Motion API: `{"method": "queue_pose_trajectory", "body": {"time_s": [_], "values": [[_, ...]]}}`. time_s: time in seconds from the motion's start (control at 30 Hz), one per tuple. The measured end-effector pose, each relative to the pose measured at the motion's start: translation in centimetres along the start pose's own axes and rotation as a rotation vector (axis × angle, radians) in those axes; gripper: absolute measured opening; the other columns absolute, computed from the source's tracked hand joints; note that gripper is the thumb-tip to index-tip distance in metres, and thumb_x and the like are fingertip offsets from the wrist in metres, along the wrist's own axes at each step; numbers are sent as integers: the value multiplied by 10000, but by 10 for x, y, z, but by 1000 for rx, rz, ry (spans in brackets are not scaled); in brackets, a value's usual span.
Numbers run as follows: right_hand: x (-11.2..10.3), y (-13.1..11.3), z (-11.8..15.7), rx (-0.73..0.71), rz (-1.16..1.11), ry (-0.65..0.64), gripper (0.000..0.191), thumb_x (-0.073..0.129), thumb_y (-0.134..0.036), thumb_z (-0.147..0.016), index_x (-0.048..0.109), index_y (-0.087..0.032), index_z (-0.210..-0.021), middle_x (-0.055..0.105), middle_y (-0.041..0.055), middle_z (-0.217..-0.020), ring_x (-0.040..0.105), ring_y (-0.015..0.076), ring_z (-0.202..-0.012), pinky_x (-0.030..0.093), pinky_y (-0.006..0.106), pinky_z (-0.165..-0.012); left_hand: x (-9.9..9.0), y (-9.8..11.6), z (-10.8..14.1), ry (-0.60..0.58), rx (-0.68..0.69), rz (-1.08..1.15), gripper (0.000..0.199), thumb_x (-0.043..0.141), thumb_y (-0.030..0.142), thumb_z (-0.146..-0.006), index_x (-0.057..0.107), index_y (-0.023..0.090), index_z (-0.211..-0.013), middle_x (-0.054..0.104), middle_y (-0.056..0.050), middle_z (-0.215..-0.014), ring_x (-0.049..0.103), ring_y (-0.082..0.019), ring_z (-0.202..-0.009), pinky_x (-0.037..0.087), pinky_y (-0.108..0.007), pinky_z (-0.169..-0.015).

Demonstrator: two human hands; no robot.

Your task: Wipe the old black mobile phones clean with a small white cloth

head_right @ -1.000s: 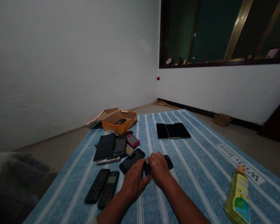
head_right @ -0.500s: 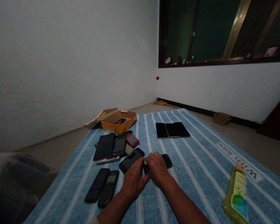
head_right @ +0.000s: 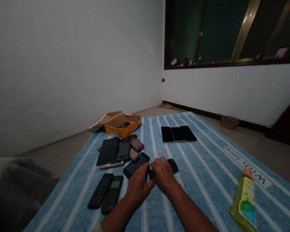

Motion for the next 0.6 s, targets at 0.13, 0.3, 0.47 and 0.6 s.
{"method": "queue_pose_trajectory", "body": {"time_s": [0.13,0.3,0.47,0.6], "values": [[-4,19,-1,113,69,5,296,480,-13,-827,674,-191,-963,623,73,-940,476,216,-908,302,319,-759,3,-7,1,3,-45,-32,571,652,263,-727,470,164,-1259,613,-147,-1225,586,-322,-1151,473,-501,-972],[-3,5,4,-3,-20,63,212,480,-93,-895,663,-194,-932,619,48,-909,472,192,-877,308,306,-776,1,-3,0,-24,-47,-1,478,616,236,-749,497,190,-1210,636,-110,-1159,609,-288,-1094,494,-457,-935],[1,2,2,-15,3,43,188,490,-107,-894,654,-198,-886,613,41,-891,467,193,-865,305,304,-750,-2,2,-1,-27,-29,2,467,611,256,-763,493,185,-1209,636,-116,-1148,608,-284,-1083,499,-446,-929],[-4,20,1,82,53,50,237,487,-72,-872,671,-201,-945,619,56,-913,466,208,-881,300,316,-755,-1,-2,0,2,-30,-14,492,626,264,-748,499,172,-1215,639,-123,-1159,612,-289,-1094,499,-454,-942]]}}
Point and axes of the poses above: each hand's wrist, its own z-axis away from the middle knuckle, its own x-axis out of the palm, y = z × x, the point moved 9 cm from there along -z, towards the middle knuckle
